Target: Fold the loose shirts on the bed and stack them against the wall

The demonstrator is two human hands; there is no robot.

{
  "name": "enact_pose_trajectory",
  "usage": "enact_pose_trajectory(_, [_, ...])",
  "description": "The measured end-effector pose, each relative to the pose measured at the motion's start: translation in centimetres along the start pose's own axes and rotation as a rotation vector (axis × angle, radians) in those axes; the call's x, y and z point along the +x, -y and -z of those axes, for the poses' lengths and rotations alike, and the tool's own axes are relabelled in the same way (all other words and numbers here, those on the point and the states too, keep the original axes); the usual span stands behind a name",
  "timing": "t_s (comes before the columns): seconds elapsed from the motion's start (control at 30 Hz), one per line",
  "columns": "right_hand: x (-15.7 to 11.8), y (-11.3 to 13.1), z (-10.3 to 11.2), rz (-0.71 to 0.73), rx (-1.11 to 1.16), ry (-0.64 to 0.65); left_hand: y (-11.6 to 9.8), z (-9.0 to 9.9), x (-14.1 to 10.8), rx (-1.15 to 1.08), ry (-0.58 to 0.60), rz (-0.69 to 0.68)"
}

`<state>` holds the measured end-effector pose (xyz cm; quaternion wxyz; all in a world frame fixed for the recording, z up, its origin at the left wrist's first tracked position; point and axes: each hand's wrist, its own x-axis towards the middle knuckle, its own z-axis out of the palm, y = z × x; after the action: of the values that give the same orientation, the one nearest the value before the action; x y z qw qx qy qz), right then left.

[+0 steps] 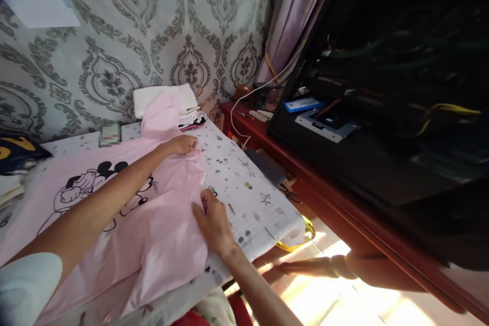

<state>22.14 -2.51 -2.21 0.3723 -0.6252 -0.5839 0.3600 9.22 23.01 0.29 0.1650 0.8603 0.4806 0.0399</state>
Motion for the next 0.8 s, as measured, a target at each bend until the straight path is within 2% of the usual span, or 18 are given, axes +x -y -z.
enact_pose_trajectory(0.13, [-0.1, -0.5, 0.7, -0.064, 0.193, -0.015, 0.2, 0.1, 0.1, -0.045, -0.155, 0.041])
enact_pose_trajectory(0.27, [-0.2, -1.1, 1.4, -0.126, 0.274, -0.032, -0.3, -1.3, -0.2, -0.08, -0.275, 0.091])
enact_pose_trajectory(0.4, [-0.8, -1.4, 1.9, -0.166, 0.337, 0.021, -0.8, -2.5, -1.2, -0.119, -0.266, 0.105])
enact_pose_trajectory(0.5, [-2.2, -1.4, 2.0, -0.213, 0.496, 0.063, -0.4, -2.5, -3.1, -0.234, -0.19, 0.038])
enact_pose_trajectory(0.57, [-3.8, -1.2, 1.9, -0.266, 0.628, 0.072, 0.1, -2.2, -5.7, -0.34, -0.136, -0.044])
enact_pose_trajectory(0.63, [-5.6, -0.9, 1.7, -0.304, 0.718, 0.079, 0.4, -1.6, -9.6, -0.395, -0.115, -0.101])
enact_pose_trajectory(0.73, [-8.1, -0.7, 0.9, -0.299, 0.749, 0.179, 0.3, 0.0, -17.3, -0.373, -0.098, -0.099])
enact_pose_trajectory(0.8, [-9.2, -0.9, 0.0, -0.254, 0.676, 0.253, 0.4, 1.4, -22.7, -0.335, -0.071, -0.055])
